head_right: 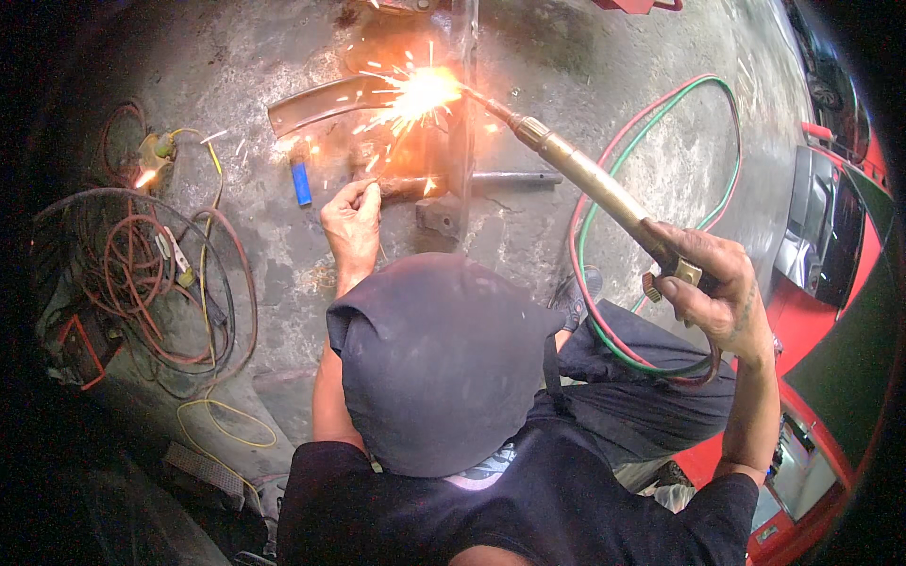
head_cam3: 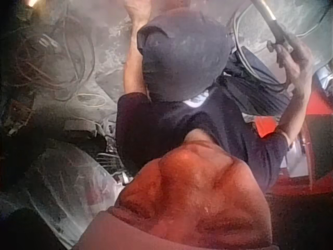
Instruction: The person uses a gas welding torch to heat and weld a curved metal part on the floor of a workshop.
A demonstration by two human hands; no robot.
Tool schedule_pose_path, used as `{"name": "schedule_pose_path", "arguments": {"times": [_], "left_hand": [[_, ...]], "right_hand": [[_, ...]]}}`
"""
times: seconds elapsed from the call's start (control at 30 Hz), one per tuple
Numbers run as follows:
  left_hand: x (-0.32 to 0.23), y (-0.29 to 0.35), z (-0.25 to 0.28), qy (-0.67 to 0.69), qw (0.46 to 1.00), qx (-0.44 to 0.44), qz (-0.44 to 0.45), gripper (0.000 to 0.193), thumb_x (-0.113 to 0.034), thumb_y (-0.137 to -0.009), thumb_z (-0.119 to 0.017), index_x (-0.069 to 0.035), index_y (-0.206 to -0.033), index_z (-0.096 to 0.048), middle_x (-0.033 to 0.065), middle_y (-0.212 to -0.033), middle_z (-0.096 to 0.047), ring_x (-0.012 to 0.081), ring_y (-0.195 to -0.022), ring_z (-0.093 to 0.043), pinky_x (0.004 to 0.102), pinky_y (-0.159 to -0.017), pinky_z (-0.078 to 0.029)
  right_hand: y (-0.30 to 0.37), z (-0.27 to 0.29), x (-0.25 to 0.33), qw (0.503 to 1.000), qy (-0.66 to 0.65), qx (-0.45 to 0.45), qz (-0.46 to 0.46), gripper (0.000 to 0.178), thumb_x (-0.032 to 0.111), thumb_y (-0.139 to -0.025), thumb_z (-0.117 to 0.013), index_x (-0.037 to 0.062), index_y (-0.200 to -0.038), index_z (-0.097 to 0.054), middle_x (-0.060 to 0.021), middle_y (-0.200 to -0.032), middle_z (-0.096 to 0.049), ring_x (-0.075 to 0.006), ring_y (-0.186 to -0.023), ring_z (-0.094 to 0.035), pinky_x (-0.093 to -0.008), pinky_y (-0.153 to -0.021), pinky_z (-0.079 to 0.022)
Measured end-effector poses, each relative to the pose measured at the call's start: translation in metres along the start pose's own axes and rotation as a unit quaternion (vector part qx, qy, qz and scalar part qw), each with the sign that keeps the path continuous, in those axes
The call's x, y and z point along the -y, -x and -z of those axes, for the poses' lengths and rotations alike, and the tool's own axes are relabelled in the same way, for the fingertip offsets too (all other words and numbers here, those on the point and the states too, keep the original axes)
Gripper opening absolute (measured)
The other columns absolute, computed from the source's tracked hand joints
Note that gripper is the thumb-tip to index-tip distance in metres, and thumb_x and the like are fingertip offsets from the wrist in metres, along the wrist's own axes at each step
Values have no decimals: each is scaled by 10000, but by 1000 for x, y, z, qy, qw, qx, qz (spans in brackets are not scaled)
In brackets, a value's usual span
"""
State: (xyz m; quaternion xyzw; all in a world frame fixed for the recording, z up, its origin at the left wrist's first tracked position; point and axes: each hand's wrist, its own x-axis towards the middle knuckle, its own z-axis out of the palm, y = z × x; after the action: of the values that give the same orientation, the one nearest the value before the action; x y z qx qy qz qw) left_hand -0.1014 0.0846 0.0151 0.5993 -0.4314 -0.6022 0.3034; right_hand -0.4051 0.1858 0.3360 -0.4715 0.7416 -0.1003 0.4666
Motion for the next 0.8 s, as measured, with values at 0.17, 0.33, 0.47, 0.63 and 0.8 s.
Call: {"name": "schedule_pose_path", "arguments": {"times": [0.17, 0.33, 0.47, 0.63, 0.8], "left_hand": [[5, -1, -3, 6, 1000, -9, -5, 202, -108, -928, -671, 52, -1027, -744, 11, -720, -681, 45, -634, -544, 248, -567, -435], [2, -1, -4, 7, 1000, -8, -10, 208, -109, -925, -668, 47, -1037, -747, 23, -731, -695, 53, -640, -557, 257, -575, -447], [4, -1, -2, 7, 1000, -14, -5, 215, -119, -926, -670, 46, -1039, -747, 17, -713, -678, 53, -631, -539, 259, -568, -438], [0, -1, -3, -8, 1000, -14, -10, 217, -129, -927, -671, 45, -1033, -746, -3, -678, -639, 46, -615, -509, 258, -550, -420], [0, -1, -3, -6, 1000, -7, 0, 215, -125, -926, -670, 47, -1031, -746, 6, -693, -659, 49, -618, -529, 257, -553, -428]], "right_hand": [[0, 0, 1, 1000, 0, -3, -8, 558, 135, -822, -704, 5, -1358, -623, -114, -887, -696, -118, -563, -609, -277, -545, -477], [1, 0, -1, 1000, -2, -3, -2, 558, 130, -821, -700, 3, -1358, -622, -106, -883, -695, -114, -557, -605, -273, -544, -477], [-1, -1, 3, 1000, 3, -2, -1, 559, 121, -817, -702, 3, -1357, -622, -102, -880, -694, -111, -557, -605, -272, -543, -478], [0, -1, 3, 1000, 5, 0, 1, 557, 114, -812, -701, 2, -1352, -625, -105, -910, -702, -106, -564, -606, -271, -544, -481], [0, -2, 3, 1000, 0, -4, -12, 554, 108, -814, -700, 8, -1354, -626, -110, -925, -707, -108, -564, -607, -269, -546, -484]]}}
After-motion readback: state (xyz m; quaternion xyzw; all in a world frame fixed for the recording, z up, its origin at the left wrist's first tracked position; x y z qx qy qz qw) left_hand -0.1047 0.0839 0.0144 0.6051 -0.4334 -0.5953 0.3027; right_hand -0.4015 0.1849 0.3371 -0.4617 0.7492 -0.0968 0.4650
